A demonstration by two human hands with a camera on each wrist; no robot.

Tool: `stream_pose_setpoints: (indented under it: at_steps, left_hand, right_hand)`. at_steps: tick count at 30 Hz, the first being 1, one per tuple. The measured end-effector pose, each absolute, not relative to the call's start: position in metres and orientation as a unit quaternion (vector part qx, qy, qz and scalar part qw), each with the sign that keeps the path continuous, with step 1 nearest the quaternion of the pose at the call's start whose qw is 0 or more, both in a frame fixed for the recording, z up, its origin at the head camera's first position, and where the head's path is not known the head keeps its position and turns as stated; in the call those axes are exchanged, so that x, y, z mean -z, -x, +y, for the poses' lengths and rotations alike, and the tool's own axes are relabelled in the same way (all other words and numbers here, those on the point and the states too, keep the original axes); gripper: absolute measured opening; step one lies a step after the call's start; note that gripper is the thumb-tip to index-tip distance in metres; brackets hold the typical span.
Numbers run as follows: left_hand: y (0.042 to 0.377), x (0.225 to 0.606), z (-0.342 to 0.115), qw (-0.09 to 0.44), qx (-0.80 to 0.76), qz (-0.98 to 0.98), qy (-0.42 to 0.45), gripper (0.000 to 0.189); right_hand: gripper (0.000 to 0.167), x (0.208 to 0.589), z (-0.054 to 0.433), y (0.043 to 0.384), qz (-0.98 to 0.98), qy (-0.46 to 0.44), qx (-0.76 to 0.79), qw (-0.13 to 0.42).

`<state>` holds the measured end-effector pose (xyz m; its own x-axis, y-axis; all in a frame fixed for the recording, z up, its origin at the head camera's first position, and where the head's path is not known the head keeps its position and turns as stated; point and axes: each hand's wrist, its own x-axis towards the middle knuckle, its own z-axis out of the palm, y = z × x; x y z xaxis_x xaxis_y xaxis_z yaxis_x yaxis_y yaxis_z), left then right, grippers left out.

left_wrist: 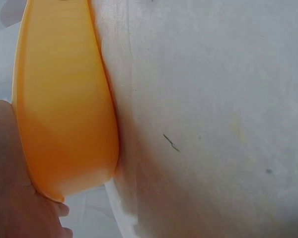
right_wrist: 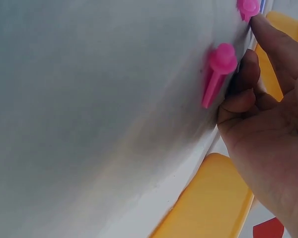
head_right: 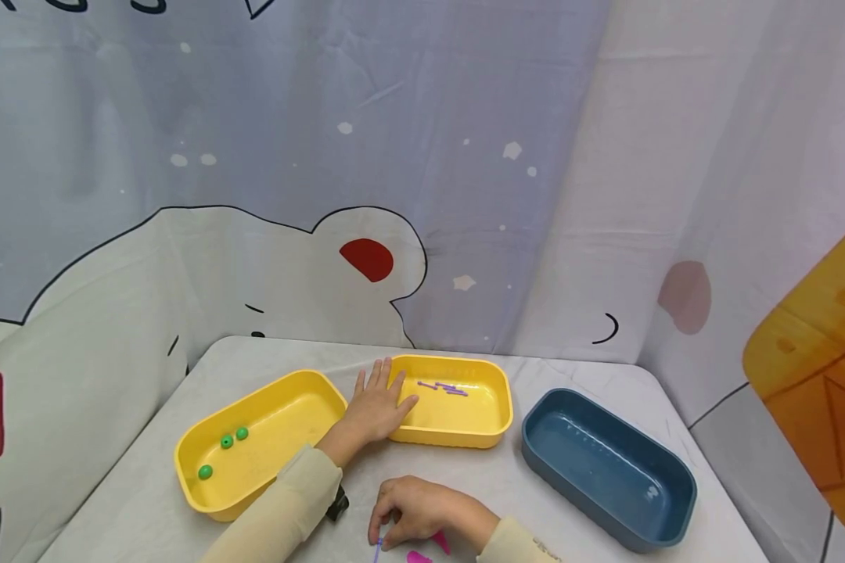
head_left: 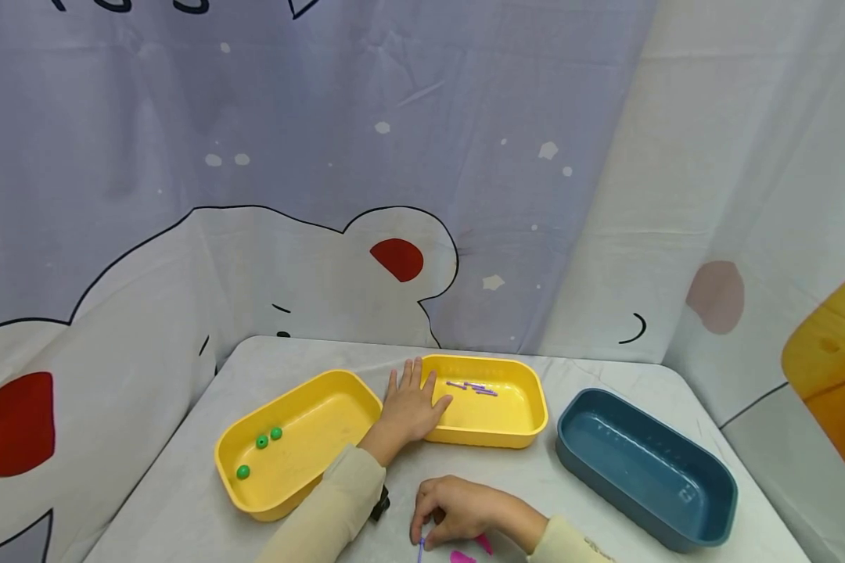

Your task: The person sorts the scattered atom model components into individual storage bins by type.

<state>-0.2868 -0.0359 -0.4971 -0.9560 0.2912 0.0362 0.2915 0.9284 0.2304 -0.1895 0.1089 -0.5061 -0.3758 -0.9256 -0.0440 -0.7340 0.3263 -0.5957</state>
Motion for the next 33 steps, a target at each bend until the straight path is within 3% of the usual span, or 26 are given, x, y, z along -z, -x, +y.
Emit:
stream_pose_setpoints:
  at_steps: [14, 33]
  left_hand:
    - [0.287, 0.499, -0.035, 0.001, 0.117, -0.983, 0.143, 0.074]
    - [0.287, 0.5, -0.036, 0.003, 0.124, -0.982, 0.143, 0.073]
  right_hand:
    - [0.008, 0.507, 0.11, 0.19, 0.788, 0.534, 0.241, 0.19]
    - [0.008, 0.494, 0.128, 0.194, 0.818, 0.415, 0.34, 0.208]
